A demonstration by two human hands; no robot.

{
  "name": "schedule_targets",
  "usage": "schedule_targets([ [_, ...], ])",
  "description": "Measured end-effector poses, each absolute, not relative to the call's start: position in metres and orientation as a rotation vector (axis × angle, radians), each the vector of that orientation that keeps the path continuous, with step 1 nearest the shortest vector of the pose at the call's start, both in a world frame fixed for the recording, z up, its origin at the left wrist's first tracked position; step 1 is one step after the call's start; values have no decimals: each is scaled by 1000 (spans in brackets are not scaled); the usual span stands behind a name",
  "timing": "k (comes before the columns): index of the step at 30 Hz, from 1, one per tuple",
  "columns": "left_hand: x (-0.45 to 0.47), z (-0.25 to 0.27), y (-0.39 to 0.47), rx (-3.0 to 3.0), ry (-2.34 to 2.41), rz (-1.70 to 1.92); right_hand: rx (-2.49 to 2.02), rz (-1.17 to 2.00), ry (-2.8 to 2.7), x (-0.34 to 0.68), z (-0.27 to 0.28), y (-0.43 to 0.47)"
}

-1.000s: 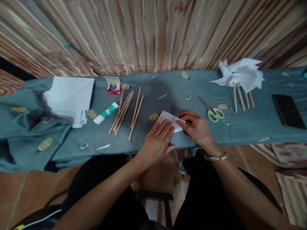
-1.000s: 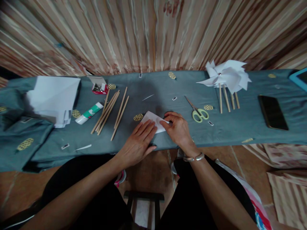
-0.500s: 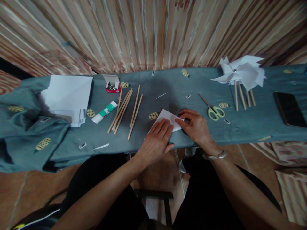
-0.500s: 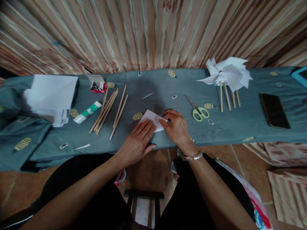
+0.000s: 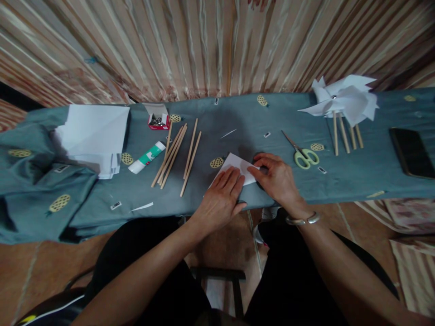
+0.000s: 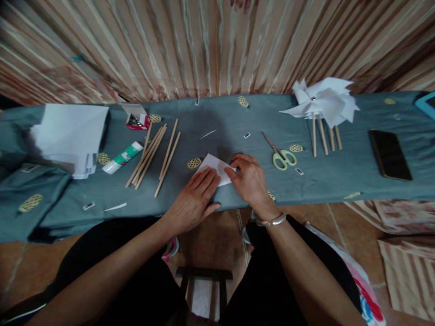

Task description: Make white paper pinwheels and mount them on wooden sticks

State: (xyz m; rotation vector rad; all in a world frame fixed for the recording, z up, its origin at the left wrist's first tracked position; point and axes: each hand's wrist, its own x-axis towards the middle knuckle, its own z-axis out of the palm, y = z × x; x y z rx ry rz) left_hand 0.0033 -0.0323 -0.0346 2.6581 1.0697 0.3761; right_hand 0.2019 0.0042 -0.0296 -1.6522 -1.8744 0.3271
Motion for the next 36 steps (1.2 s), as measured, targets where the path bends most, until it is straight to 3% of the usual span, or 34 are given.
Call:
schedule_targets([
  [26,3,-38,-35,2760,1104,295,-1815,67,-1912,189,-48,-42],
  [36,-68,-34,-69,2775,1093,317,-1889,94,-1748,231,-51,-38],
])
